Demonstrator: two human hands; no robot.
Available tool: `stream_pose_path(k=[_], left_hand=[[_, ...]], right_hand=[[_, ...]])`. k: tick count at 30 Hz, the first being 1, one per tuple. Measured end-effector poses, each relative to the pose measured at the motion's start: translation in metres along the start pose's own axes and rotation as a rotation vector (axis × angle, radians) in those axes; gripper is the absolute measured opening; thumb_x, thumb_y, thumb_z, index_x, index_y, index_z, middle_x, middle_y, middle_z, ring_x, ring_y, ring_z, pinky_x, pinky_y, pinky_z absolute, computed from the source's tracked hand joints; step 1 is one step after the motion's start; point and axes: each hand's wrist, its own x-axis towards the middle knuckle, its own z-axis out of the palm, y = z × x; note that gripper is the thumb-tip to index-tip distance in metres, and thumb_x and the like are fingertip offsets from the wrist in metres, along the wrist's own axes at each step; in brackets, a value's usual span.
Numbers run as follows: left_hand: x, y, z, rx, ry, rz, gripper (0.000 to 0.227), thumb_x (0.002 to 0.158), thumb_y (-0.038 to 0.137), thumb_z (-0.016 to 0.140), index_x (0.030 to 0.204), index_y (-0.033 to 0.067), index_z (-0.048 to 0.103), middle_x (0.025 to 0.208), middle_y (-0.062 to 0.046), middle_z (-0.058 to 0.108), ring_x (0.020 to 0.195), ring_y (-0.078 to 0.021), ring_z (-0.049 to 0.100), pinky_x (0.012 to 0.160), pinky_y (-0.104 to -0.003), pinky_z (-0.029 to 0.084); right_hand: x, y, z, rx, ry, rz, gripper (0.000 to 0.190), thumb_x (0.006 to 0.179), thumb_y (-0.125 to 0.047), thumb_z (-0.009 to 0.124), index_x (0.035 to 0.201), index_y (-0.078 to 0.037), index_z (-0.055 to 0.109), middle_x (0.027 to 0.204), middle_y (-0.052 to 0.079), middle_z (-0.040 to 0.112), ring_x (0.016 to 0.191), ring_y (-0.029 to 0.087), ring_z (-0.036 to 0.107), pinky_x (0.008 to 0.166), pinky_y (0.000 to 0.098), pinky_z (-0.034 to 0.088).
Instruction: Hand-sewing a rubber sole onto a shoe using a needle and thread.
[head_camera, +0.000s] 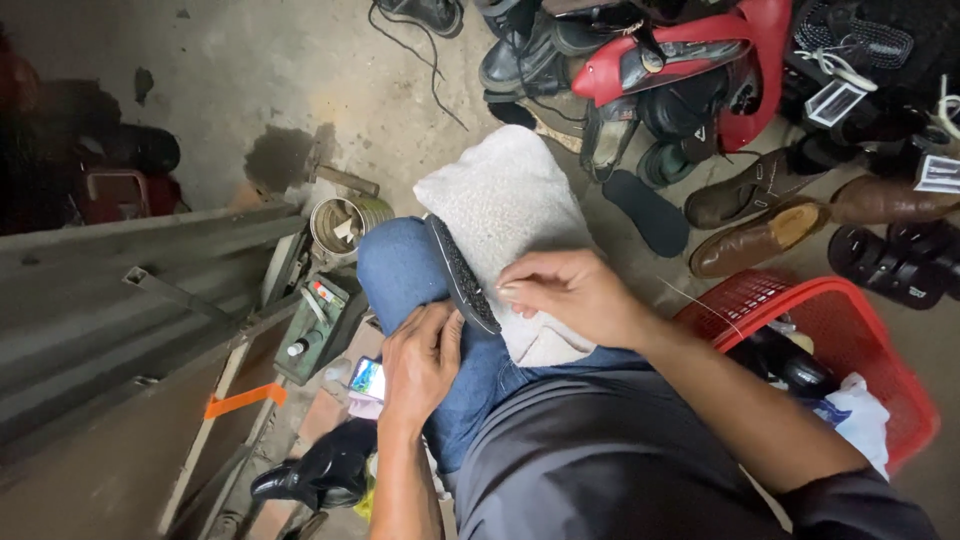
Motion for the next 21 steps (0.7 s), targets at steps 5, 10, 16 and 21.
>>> stream_pose_path(k=[5,10,16,21], left_hand=[[0.003,0.006,-0.003,0.009,0.005,0.015,0.032,0.104,0.02,0.06,0.073,0.0124,0.063,0.059,-0.008,0.06,0.064,-0.0307,0.066,0.056,-0.039,0.054],[0.002,0.006,-0.006,-0.019,-0.013,0.001,0.032,0.103,0.021,0.06,0.073,0.0125,0.064,0.06,-0.008,0.062,0.064,-0.0309,0.067,0.057,-0.039,0.053],[-0.013,-0.011,-0.007,0.068,-0.117,-0.166,0.04,0.101,0.041,0.062,0.074,0.0124,0.064,0.06,-0.011,0.065,0.066,-0.0347,0.069,0.061,-0.043,0.054],[-0.033,-0.03,-0.024,0.291,-0.117,-0.551,0.053,0.076,0.06,0.079,0.085,0.0073,0.077,0.061,-0.004,0.071,0.048,-0.0205,0.061,0.05,-0.034,0.048]], right_hand=[[0.006,0.001,0.014,-0.881,0.008,-0.157,0.018,0.097,-0.015,0.065,0.109,-0.02,0.076,0.093,0.003,0.077,0.089,0.022,0.076,0.072,0.035,0.06],[0.007,-0.013,0.022,-0.95,-0.126,-0.029,0.012,0.098,-0.017,0.06,0.109,-0.016,0.066,0.094,0.006,0.078,0.091,0.029,0.075,0.076,0.044,0.059],[-0.001,-0.015,0.019,-0.852,-0.099,-0.082,0.038,0.094,-0.008,0.064,0.132,-0.012,0.063,0.093,0.006,0.081,0.089,0.028,0.077,0.073,0.0427,0.059],[-0.001,-0.013,0.01,-0.937,-0.008,-0.244,0.032,0.087,-0.008,0.07,0.119,-0.007,0.066,0.093,0.006,0.081,0.066,0.024,0.076,0.059,0.0389,0.056]])
